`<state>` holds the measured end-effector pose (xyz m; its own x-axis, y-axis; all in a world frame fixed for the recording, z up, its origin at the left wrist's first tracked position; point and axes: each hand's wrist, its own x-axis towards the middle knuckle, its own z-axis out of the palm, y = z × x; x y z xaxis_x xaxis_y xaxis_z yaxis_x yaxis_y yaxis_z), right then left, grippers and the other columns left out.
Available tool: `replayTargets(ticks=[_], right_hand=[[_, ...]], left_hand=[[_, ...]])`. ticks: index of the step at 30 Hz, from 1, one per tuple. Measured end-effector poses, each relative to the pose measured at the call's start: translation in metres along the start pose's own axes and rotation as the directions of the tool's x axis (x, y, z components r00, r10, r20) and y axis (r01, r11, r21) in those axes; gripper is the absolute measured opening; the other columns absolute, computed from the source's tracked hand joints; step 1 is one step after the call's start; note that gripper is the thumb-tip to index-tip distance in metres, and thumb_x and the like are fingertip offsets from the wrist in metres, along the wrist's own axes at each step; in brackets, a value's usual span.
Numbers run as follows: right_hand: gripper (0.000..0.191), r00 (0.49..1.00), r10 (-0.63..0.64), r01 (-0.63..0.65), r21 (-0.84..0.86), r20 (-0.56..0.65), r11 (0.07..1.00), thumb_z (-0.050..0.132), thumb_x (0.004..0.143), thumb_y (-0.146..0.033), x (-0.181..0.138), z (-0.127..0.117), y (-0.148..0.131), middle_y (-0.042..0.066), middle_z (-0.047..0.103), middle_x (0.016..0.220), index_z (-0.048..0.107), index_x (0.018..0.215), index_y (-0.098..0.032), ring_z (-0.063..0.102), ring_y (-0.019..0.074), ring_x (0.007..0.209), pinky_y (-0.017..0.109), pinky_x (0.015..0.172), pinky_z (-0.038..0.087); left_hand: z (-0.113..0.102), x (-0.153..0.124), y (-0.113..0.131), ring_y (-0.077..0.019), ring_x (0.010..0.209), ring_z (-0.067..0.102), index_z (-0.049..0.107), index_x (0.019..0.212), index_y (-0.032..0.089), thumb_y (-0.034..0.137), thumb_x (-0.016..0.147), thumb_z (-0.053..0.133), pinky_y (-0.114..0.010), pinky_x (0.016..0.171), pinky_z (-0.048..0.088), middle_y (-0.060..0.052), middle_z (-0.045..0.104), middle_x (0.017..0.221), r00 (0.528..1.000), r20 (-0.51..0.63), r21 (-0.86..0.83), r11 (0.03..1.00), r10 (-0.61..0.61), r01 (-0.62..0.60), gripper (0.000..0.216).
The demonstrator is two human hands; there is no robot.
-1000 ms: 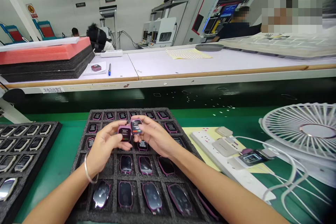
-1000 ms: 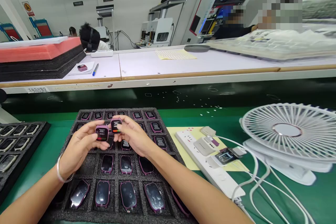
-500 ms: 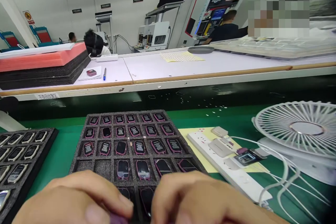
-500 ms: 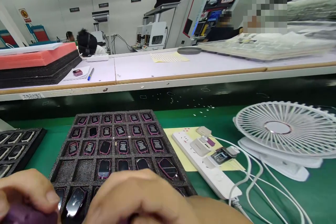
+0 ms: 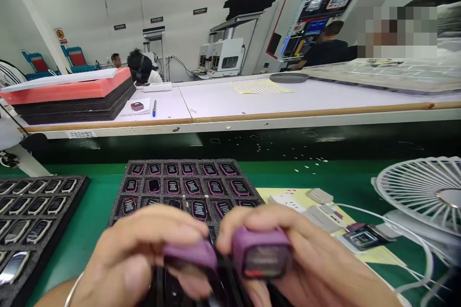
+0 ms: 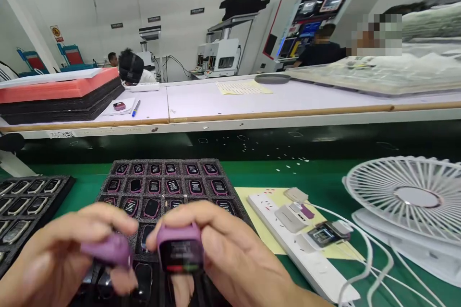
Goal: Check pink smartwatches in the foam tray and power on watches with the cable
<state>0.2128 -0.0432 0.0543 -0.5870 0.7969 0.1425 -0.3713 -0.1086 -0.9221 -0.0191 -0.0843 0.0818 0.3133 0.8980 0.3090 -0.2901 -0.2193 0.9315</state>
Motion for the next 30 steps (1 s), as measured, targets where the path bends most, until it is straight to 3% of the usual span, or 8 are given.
replayTargets(ticks=[3,5,11,19,24,30], right_hand=[[0.029,0.995,-0.014,0.024,0.104,-0.099,0.994,0.063,0.087,-0.052,0.027,0.001,0.004,0.008,0.070,0.106,0.071,0.105,-0.031,0.062,0.0158,0.056,0.036,0.060,0.053],[0.031,0.988,-0.002,0.020,0.114,-0.155,0.993,0.063,0.088,-0.048,0.047,-0.004,0.009,0.010,0.071,0.101,0.071,0.108,-0.027,0.063,0.0186,0.062,0.036,0.060,0.053],[0.039,0.961,0.157,-0.106,0.223,-0.228,0.969,0.070,0.083,-0.040,0.078,-0.029,0.029,0.008,0.071,0.099,0.067,0.119,-0.027,0.066,0.0198,0.075,0.033,0.068,0.057],[0.021,0.938,0.232,-0.149,0.302,-0.258,0.941,0.070,0.084,-0.035,0.091,-0.037,0.033,0.008,0.072,0.094,0.072,0.099,-0.022,0.062,0.0155,0.066,0.027,0.063,0.057],[0.020,0.974,0.127,-0.081,0.233,-0.188,0.969,0.068,0.085,-0.040,0.112,-0.027,0.010,0.009,0.072,0.092,0.071,0.094,-0.021,0.062,0.0175,0.068,0.029,0.063,0.056],[0.026,0.987,-0.147,0.154,0.106,-0.071,0.982,0.071,0.082,-0.044,0.145,-0.008,-0.027,0.006,0.073,0.090,0.067,0.094,-0.022,0.062,0.0172,0.066,0.030,0.060,0.052]], left_hand=[[-0.015,0.021,-0.016,-0.0241,0.076,0.072,0.073,0.111,0.025,0.043,0.090,0.058,-0.040,0.071,0.061,-0.009,0.074,0.107,0.983,-0.185,-0.100,0.995,0.007,-0.026,0.032],[-0.025,0.038,-0.025,-0.0233,0.072,0.073,0.069,0.114,0.021,0.041,0.088,0.061,-0.038,0.068,0.060,-0.009,0.074,0.098,0.972,-0.235,-0.127,0.992,-0.019,-0.011,0.034],[-0.048,0.069,-0.045,-0.0177,0.059,0.069,0.060,0.126,0.016,0.041,0.086,0.060,-0.028,0.055,0.054,-0.005,0.069,0.083,0.948,-0.273,-0.196,0.975,-0.161,0.109,0.047],[-0.055,0.073,-0.051,-0.0164,0.056,0.068,0.058,0.124,0.013,0.038,0.086,0.059,-0.025,0.051,0.051,-0.004,0.065,0.080,0.939,-0.306,-0.189,0.976,-0.159,0.103,0.046],[-0.055,0.082,-0.034,-0.0171,0.057,0.070,0.060,0.120,0.014,0.032,0.085,0.058,-0.028,0.058,0.056,-0.003,0.065,0.080,0.943,-0.318,-0.143,0.988,-0.096,0.052,0.039],[-0.054,0.106,0.004,-0.0162,0.058,0.071,0.061,0.117,0.016,0.025,0.077,0.061,-0.028,0.059,0.057,-0.003,0.068,0.086,0.941,-0.327,-0.061,0.992,0.081,-0.107,0.041]])
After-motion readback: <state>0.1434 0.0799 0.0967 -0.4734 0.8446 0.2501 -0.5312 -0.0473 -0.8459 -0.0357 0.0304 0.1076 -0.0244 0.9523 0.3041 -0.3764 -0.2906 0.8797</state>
